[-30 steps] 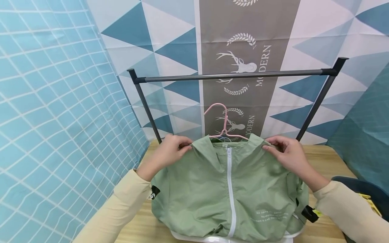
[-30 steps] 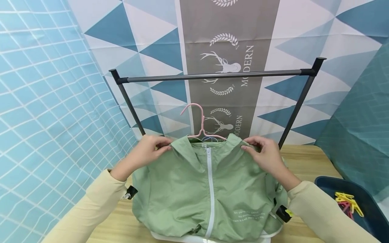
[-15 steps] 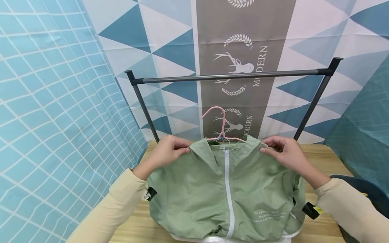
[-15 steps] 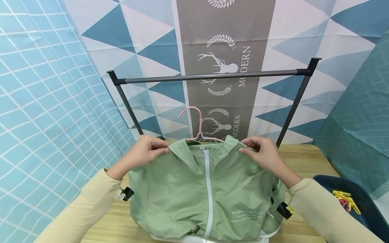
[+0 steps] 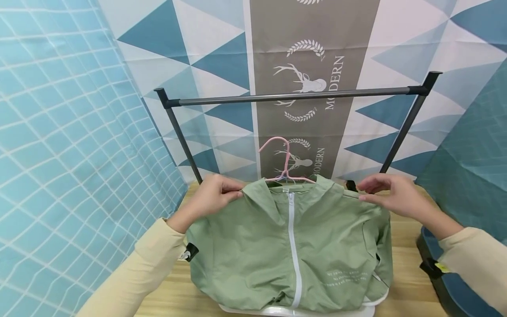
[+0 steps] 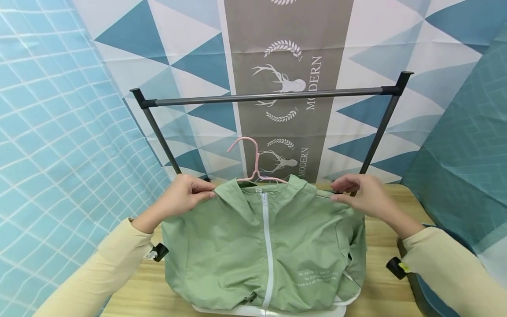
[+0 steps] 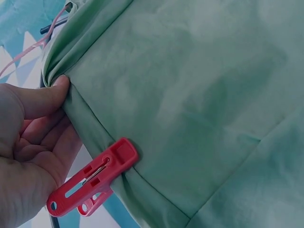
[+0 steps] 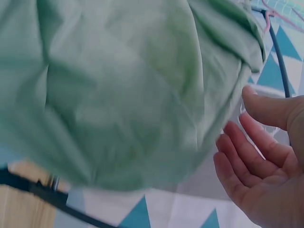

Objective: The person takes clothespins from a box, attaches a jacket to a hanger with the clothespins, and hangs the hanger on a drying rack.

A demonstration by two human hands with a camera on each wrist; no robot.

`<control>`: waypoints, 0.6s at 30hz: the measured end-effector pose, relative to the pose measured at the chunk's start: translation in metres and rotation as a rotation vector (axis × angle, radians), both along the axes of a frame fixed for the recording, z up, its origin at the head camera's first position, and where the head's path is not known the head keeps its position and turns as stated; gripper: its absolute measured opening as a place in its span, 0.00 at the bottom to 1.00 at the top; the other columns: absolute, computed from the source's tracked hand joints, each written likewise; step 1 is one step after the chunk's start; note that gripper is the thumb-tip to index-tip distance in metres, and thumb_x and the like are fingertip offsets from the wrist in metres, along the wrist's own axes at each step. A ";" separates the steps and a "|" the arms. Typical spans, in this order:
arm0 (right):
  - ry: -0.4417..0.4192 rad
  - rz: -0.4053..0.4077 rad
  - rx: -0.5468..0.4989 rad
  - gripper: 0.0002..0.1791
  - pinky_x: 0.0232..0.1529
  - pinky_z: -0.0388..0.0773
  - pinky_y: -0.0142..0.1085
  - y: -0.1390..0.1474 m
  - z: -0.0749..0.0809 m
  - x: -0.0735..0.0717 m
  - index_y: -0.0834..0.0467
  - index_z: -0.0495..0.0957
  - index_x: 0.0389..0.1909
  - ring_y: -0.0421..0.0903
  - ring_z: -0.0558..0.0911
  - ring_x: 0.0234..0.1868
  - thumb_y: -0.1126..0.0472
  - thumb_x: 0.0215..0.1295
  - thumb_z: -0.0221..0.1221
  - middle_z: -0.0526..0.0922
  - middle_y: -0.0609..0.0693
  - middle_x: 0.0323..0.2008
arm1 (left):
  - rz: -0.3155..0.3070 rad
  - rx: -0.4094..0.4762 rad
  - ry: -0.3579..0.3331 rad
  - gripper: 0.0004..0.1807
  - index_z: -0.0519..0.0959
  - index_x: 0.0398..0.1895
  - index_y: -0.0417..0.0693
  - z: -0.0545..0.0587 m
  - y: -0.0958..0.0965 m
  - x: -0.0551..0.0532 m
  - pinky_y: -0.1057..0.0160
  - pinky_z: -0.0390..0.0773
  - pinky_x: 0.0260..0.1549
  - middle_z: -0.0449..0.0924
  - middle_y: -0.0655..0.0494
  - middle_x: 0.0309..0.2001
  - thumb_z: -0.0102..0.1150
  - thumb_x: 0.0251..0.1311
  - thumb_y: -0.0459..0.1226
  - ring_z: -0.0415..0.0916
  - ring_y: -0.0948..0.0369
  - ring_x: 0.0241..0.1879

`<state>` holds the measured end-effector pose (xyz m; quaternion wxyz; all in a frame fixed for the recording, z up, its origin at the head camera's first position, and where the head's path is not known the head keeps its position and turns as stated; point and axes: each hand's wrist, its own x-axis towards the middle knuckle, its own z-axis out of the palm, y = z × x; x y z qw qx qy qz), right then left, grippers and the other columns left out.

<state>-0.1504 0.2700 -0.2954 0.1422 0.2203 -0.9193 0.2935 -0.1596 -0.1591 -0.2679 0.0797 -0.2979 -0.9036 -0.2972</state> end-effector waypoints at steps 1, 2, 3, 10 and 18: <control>0.013 -0.003 0.021 0.11 0.34 0.76 0.20 0.004 0.001 0.000 0.56 0.83 0.38 0.21 0.75 0.32 0.63 0.52 0.70 0.86 0.51 0.34 | -0.002 0.001 -0.002 0.08 0.88 0.39 0.52 0.000 -0.001 0.000 0.72 0.69 0.22 0.88 0.54 0.40 0.64 0.59 0.33 0.77 0.70 0.25; 0.019 -0.007 0.044 0.10 0.34 0.76 0.20 0.009 0.001 0.000 0.55 0.83 0.37 0.20 0.75 0.33 0.62 0.52 0.70 0.86 0.50 0.34 | -0.002 0.001 -0.006 0.08 0.88 0.39 0.52 0.000 -0.001 0.000 0.72 0.69 0.21 0.88 0.53 0.40 0.63 0.59 0.33 0.78 0.70 0.25; 0.025 -0.017 0.066 0.10 0.33 0.76 0.20 0.014 0.002 0.000 0.54 0.83 0.37 0.20 0.75 0.33 0.62 0.52 0.70 0.85 0.48 0.33 | -0.001 0.002 -0.010 0.08 0.88 0.40 0.51 0.000 -0.002 0.001 0.72 0.69 0.21 0.88 0.53 0.40 0.63 0.59 0.33 0.79 0.70 0.26; 0.021 -0.094 0.142 0.09 0.30 0.74 0.19 0.048 -0.004 0.002 0.54 0.84 0.37 0.19 0.73 0.30 0.60 0.54 0.69 0.85 0.46 0.31 | 0.023 0.000 -0.026 0.08 0.88 0.40 0.49 0.002 -0.006 0.004 0.72 0.72 0.24 0.88 0.51 0.39 0.64 0.58 0.33 0.82 0.66 0.30; -0.118 -0.161 0.178 0.12 0.26 0.75 0.24 0.092 -0.034 -0.009 0.61 0.83 0.38 0.21 0.72 0.26 0.57 0.58 0.67 0.86 0.53 0.32 | 0.056 0.005 -0.031 0.08 0.88 0.39 0.49 0.000 -0.018 0.009 0.72 0.72 0.23 0.88 0.51 0.37 0.64 0.57 0.32 0.81 0.67 0.28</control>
